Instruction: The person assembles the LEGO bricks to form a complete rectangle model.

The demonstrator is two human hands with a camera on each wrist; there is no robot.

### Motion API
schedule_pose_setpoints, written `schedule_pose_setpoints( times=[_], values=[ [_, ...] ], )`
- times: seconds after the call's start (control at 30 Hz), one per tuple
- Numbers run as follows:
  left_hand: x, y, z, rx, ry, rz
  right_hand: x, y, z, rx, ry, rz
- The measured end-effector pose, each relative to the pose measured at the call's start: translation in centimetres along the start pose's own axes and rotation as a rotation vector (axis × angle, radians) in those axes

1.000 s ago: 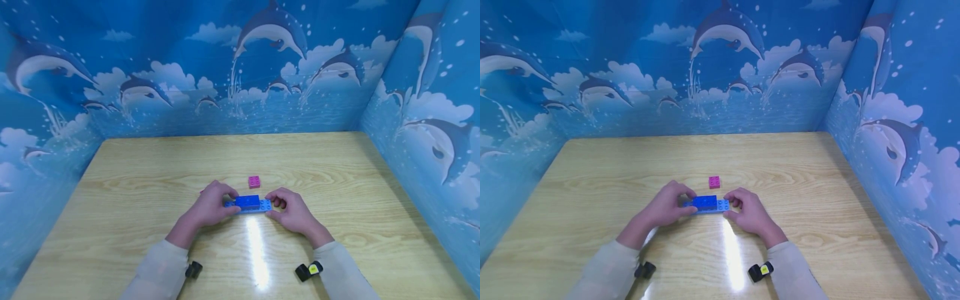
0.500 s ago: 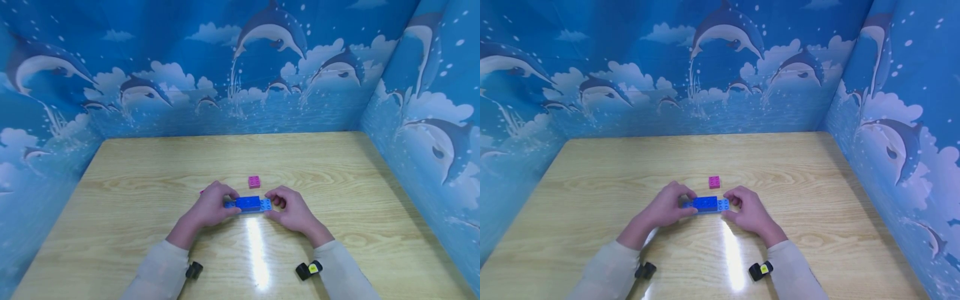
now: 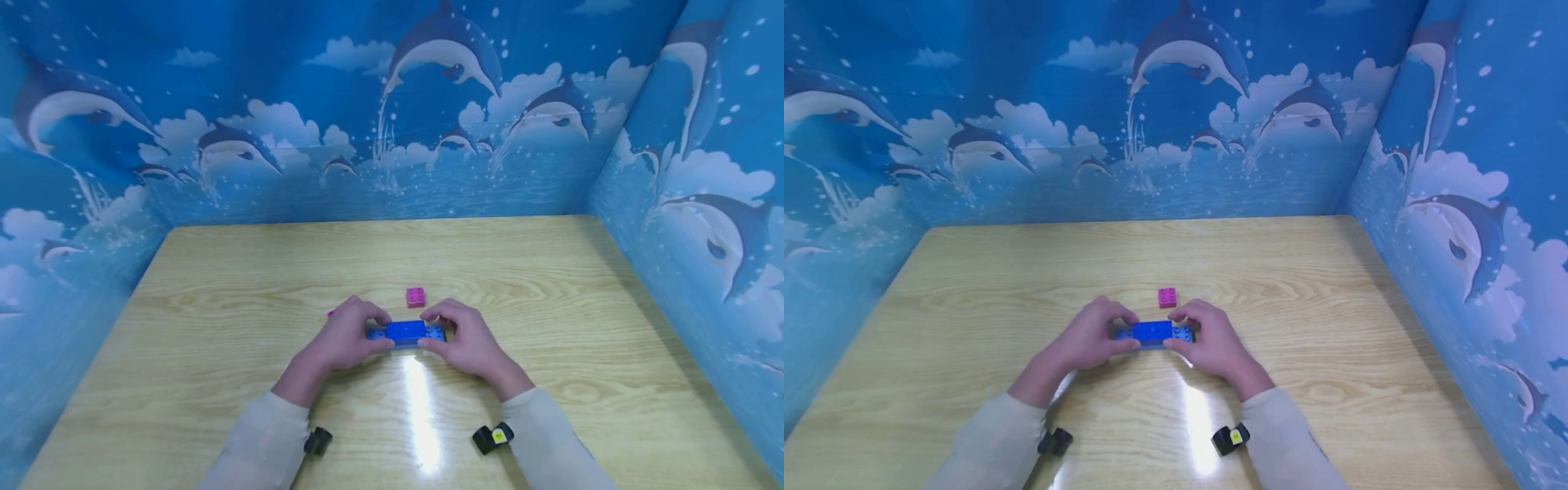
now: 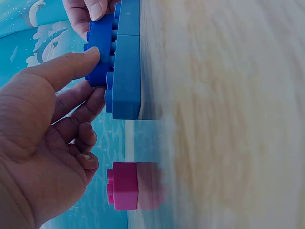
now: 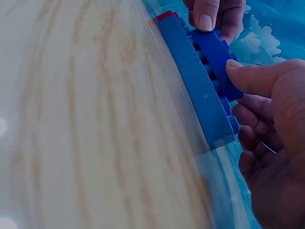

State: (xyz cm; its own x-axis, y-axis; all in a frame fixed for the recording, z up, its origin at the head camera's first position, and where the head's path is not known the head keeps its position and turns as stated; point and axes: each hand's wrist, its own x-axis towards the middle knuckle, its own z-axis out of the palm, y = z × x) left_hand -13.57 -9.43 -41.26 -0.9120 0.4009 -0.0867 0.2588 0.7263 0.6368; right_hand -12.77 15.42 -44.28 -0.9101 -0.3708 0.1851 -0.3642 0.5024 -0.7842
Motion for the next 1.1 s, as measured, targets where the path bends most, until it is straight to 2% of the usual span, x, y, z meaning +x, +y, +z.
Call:
schedule_pose_setpoints(
  times=[0.6, 0.97, 1.1],
  values=[
    [-0.12, -0.03, 0.18, 0.015, 0.011, 0.04, 0.18, -0.4, -0.08, -0.02, -0.038, -0.011],
    [-0.22, -0.43, 0.55, 0.006, 0.067, 0.138, 0.46, -0.16, 0.29, -0.056, -0.061, -0.04],
    [-0.13, -0.5, 0.64, 0.01, 0.074, 0.152, 0.59, -0.21, 0.39, -0.064, -0.053, -0.033]
  ],
)
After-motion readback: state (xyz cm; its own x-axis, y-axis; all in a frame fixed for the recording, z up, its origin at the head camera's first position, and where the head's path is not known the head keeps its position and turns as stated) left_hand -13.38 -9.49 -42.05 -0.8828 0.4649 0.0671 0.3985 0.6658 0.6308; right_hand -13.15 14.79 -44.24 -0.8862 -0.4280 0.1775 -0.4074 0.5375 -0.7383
